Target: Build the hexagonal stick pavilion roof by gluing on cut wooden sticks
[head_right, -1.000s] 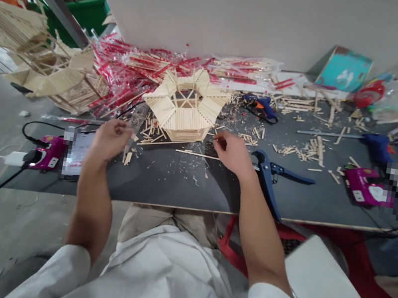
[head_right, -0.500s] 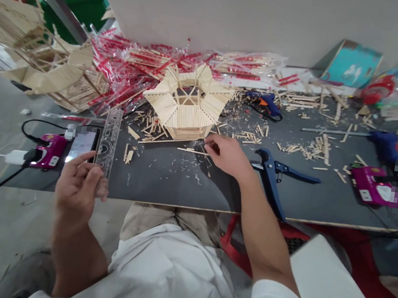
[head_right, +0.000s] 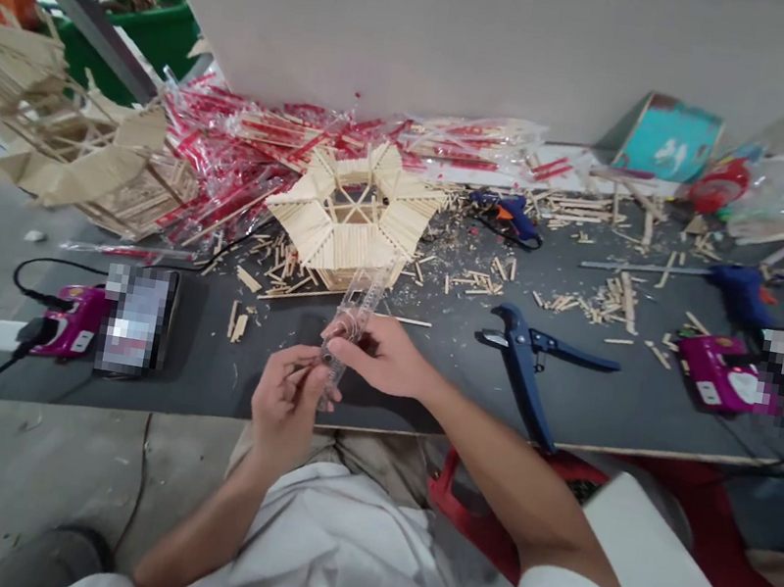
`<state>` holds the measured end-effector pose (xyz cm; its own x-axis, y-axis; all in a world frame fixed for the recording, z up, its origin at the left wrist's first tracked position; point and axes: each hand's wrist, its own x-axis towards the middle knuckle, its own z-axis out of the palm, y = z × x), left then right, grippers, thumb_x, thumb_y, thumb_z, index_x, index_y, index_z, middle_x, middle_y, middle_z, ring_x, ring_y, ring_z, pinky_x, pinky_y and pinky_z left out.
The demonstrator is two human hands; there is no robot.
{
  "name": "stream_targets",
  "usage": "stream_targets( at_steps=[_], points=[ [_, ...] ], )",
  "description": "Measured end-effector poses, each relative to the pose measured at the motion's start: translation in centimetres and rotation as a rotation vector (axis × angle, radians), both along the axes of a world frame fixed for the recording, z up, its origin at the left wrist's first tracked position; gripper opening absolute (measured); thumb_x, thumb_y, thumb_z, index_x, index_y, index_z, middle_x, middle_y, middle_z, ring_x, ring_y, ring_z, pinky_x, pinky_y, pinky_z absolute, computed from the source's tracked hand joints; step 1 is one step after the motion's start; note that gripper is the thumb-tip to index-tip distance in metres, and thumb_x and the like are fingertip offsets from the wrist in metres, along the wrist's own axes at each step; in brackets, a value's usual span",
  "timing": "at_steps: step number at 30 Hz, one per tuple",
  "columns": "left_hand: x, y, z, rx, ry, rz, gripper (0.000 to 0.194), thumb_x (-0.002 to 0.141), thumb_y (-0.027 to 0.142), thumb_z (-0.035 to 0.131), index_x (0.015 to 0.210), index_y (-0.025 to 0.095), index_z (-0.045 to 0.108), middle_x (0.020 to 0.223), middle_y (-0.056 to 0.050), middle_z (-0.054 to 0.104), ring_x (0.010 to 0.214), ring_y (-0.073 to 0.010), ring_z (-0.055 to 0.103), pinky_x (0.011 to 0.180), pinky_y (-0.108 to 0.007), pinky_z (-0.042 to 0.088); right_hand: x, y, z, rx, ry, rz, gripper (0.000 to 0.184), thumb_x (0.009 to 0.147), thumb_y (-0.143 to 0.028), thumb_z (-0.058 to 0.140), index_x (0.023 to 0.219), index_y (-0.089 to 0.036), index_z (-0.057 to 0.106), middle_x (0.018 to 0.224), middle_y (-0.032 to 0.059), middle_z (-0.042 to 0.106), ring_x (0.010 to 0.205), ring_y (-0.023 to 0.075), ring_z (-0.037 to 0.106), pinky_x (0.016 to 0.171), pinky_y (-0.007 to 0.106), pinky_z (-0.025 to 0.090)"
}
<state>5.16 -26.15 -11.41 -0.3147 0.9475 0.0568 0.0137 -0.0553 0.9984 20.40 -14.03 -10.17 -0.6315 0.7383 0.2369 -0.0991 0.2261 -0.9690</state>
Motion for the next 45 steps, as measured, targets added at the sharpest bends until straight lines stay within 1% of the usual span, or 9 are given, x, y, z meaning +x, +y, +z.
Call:
stream_targets(
  at_steps=[8, 15, 18, 23, 27, 32, 38, 43, 45],
  points=[
    [-1.3, 0.2, -1.0, -0.037, 0.125, -0.126, 0.021, 0.105, 0.036, 0.068, 0.126, 0.031, 0.065, 0.077, 0.002, 0.072, 0.059, -0.0137, 0.067, 0.055, -0.025, 0.053, 2.1, 1.0, 1.7, 0.095, -0.036, -0.196, 0.024, 0.101, -0.044, 0.072, 0.109, -0.023, 0.079, 0.078, -0.0009, 0.070, 0.058, 0.0100, 0.055, 0.054, 0.024, 0.045],
    [-3.9, 2.1, 0.2, 0.090, 0.405, -0.134, 0.018, 0.104, 0.028, 0.068, 0.121, 0.030, 0.072, 0.079, 0.000, 0.072, 0.067, -0.0166, 0.071, 0.060, -0.027, 0.056, 3.5, 2.0, 1.9, -0.056, -0.114, 0.094, 0.024, 0.089, -0.042, 0.086, 0.102, -0.021, 0.083, 0.091, 0.0023, 0.081, 0.064, 0.0145, 0.072, 0.057, 0.026, 0.058],
    [-5.4, 3.7, 1.9, 0.215, 0.507, -0.170, 0.018, 0.104, 0.021, 0.066, 0.119, 0.027, 0.073, 0.087, -0.001, 0.074, 0.067, -0.0136, 0.070, 0.064, -0.025, 0.058, 3.8, 2.1, 1.7, -0.032, -0.211, 0.093, 0.018, 0.093, -0.039, 0.082, 0.093, -0.021, 0.083, 0.081, 0.0006, 0.079, 0.058, 0.0140, 0.070, 0.053, 0.024, 0.056],
    [-7.8, 5.9, 5.7, 0.304, 0.682, -0.284, 0.019, 0.103, 0.015, 0.065, 0.117, 0.024, 0.075, 0.079, 0.001, 0.069, 0.068, -0.0109, 0.069, 0.062, -0.020, 0.052, 4.5, 2.5, 2.0, 0.082, -0.165, -0.225, 0.012, 0.096, -0.033, 0.079, 0.101, -0.022, 0.082, 0.081, 0.0014, 0.076, 0.068, 0.0130, 0.069, 0.060, 0.023, 0.054],
    [-8.2, 7.2, 8.6, 0.027, 0.491, -0.455, 0.016, 0.108, 0.027, 0.061, 0.120, 0.022, 0.071, 0.068, 0.003, 0.062, 0.054, -0.0090, 0.061, 0.052, -0.018, 0.046, 4.9, 2.5, 2.3, 0.114, 0.143, -0.156, 0.070, 0.080, -0.029, 0.096, 0.144, -0.039, 0.067, 0.102, -0.0018, 0.074, 0.071, 0.0115, 0.065, 0.065, 0.025, 0.057],
    [-7.5, 8.9, 11.2, -0.181, 0.424, -0.512, 0.023, 0.104, 0.044, 0.069, 0.107, 0.021, 0.072, 0.073, 0.003, 0.060, 0.053, -0.0067, 0.059, 0.049, -0.016, 0.047, 5.2, 3.3, 2.5, 0.277, 0.306, -0.131, 0.034, 0.078, -0.029, 0.097, 0.110, -0.033, 0.086, 0.094, 0.0026, 0.074, 0.074, 0.0141, 0.066, 0.058, 0.025, 0.052],
    [-7.4, 11.7, 12.8, -0.220, 0.414, -0.631, 0.029, 0.103, 0.049, 0.068, 0.098, 0.020, 0.070, 0.065, 0.003, 0.057, 0.050, -0.0099, 0.060, 0.041, -0.017, 0.045, 6.0, 4.9, 2.2, 0.208, 0.393, -0.184, 0.024, 0.071, -0.036, 0.101, 0.088, -0.030, 0.085, 0.091, 0.0037, 0.072, 0.064, 0.0119, 0.060, 0.047, 0.024, 0.047],
    [-9.0, 14.2, 15.5, -0.025, 0.453, -0.803, 0.043, 0.108, 0.059, 0.054, 0.114, 0.021, 0.074, 0.088, -0.005, 0.074, 0.066, -0.0153, 0.072, 0.055, -0.024, 0.057, 5.1, 6.2, 3.7, 0.079, 0.482, -0.379, 0.027, 0.079, -0.042, 0.096, 0.081, -0.031, 0.072, 0.073, -0.0059, 0.064, 0.043, 0.0046, 0.041, 0.035, 0.021, 0.032],
    [-9.4, 15.1, 17.1, 0.054, 0.677, -0.872, 0.033, 0.101, 0.049, 0.070, 0.120, 0.023, 0.076, 0.087, -0.004, 0.077, 0.073, -0.0164, 0.074, 0.062, -0.024, 0.056, 4.6, 7.2, 4.7, 0.020, 0.490, -0.470, 0.034, 0.078, -0.048, 0.097, 0.080, -0.029, 0.068, 0.066, -0.0072, 0.060, 0.044, 0.0049, 0.043, 0.037, 0.020, 0.033]
  ],
)
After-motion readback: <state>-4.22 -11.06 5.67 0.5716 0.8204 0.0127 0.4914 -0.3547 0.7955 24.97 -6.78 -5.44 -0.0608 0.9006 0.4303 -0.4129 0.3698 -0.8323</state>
